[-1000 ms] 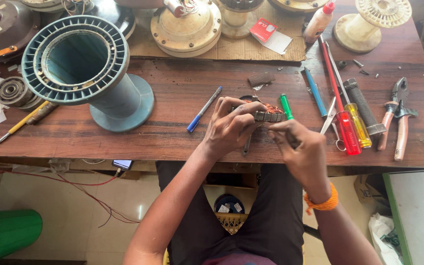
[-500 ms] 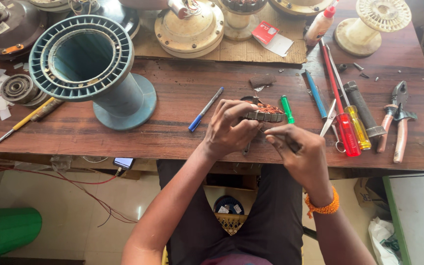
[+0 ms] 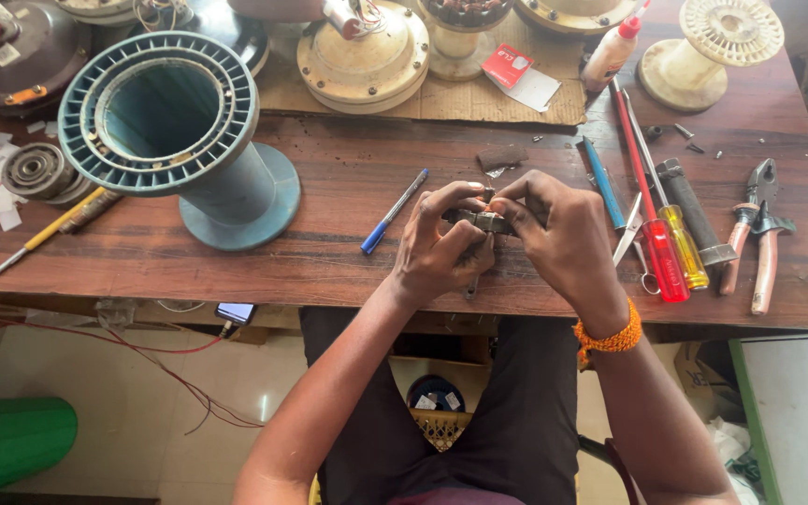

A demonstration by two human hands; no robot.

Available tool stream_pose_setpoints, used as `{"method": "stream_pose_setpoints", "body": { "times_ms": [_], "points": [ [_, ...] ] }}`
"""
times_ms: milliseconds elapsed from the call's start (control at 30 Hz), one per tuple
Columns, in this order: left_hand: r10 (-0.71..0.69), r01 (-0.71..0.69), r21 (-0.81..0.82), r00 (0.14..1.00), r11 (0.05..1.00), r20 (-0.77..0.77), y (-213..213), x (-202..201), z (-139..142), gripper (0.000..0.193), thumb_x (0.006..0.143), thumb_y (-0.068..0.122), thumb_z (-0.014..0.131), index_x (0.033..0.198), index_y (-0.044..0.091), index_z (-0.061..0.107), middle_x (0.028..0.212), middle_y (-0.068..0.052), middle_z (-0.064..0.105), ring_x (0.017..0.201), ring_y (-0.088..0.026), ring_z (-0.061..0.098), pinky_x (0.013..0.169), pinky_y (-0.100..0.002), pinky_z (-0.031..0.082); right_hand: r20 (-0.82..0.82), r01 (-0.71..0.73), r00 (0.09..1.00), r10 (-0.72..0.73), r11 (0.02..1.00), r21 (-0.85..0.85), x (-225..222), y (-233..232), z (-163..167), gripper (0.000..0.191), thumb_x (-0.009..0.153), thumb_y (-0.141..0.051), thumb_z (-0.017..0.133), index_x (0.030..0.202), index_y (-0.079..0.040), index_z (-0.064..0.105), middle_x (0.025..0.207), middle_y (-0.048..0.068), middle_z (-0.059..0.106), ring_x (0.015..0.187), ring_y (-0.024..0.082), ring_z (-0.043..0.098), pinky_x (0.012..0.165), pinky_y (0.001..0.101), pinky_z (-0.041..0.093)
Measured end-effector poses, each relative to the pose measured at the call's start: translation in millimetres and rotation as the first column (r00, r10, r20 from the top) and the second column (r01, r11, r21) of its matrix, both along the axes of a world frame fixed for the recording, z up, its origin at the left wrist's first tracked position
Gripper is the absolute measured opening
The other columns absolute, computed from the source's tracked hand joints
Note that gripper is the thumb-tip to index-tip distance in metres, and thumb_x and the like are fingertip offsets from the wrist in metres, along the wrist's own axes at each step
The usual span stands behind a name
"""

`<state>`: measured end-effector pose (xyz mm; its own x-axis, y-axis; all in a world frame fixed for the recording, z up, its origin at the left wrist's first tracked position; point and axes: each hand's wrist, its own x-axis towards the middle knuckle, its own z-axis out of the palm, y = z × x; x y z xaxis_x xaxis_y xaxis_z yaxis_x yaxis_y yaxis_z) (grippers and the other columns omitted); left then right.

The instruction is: The person sits at a workbench and reworks the copper wire coil of a small electric motor armature, holding the armature in one hand while guiding and pressing the copper windings with the other, turning the armature to work around it. Various screwdrivers, pliers and other hand tools lie on the bench around the work.

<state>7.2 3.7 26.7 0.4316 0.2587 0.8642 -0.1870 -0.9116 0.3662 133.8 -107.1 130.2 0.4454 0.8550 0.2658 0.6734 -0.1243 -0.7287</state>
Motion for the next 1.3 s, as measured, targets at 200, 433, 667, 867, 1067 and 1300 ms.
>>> {"method": "stream_pose_setpoints", "body": {
  "times_ms": [200,433,667,867,1067,1300],
  "points": [
    [0.011,-0.011,0.037,1.0,0.999,-0.012,1.2,1.9,2.2,0.023,0.084,0.008,0.082,0.088,0.005,0.059,0.141,-0.009,0.049,0.115,-0.023,0.062,0.097,-0.04,0.054,-0.038,-0.047,0.998,0.044,0.997,-0.063,18.2,3.0,-6.9,0.011,0.094,-0.008,0.074,0.102,0.0,0.074,0.083,0.009,0.075,0.072,0.01,0.066,0.063,0.0284,0.052],
    [-0.007,0.017,0.143,0.997,0.99,-0.072,2.4,-3.7,9.9,0.027,0.084,0.006,0.081,0.09,0.009,0.055,0.133,-0.002,0.067,0.117,-0.024,0.062,0.098,-0.04,0.05,-0.254,0.027,0.966,-0.053,0.994,-0.107,37.9,-7.9,-14.4,0.011,0.095,-0.012,0.075,0.101,-0.003,0.077,0.079,0.003,0.072,0.067,0.005,0.058,0.058,0.0261,0.046],
    [-0.054,0.058,0.053,0.996,0.997,-0.074,2.7,0.9,5.7,0.041,0.088,0.02,0.088,0.102,0.013,0.05,0.133,-0.001,0.067,0.116,-0.024,0.062,0.097,-0.04,0.048,-0.102,0.101,0.99,-0.101,0.995,-0.006,21.0,-38.8,-22.8,0.01,0.094,-0.01,0.077,0.101,-0.003,0.075,0.07,-0.002,0.065,0.063,0.002,0.051,0.054,0.0249,0.039],
    [-0.057,0.059,0.027,0.995,0.998,-0.08,2.2,0.7,5.3,0.042,0.088,0.02,0.088,0.107,0.013,0.052,0.133,0.001,0.068,0.114,-0.024,0.061,0.096,-0.04,0.048,0.119,0.088,0.987,-0.107,0.984,0.157,1.3,-44.9,-40.0,0.01,0.095,-0.007,0.078,0.102,-0.003,0.072,0.063,0.002,0.057,0.055,0.005,0.045,0.051,0.0268,0.035],
    [0.015,0.006,0.202,0.995,0.979,-0.103,2.5,-3.8,9.2,0.034,0.085,0.019,0.083,0.115,0.023,0.067,0.134,0.005,0.063,0.118,-0.024,0.059,0.098,-0.04,0.049,0.079,0.066,0.993,-0.089,0.966,0.248,-10.7,-45.0,-63.3,0.011,0.094,-0.003,0.076,0.101,-0.002,0.068,0.065,-0.001,0.056,0.056,0.003,0.045,0.052,0.0249,0.037],
    [0.084,-0.036,0.326,0.987,0.945,-0.135,3.9,-11.1,8.6,0.031,0.086,0.02,0.081,0.116,0.025,0.074,0.133,0.011,0.063,0.121,-0.022,0.059,0.099,-0.04,0.053,-0.193,0.097,0.98,-0.055,0.972,0.212,-22.3,-52.2,-70.1,0.008,0.095,-0.001,0.074,0.094,-0.001,0.066,0.061,-0.004,0.046,0.058,0.001,0.037,0.051,0.0245,0.031]
  ]
}}
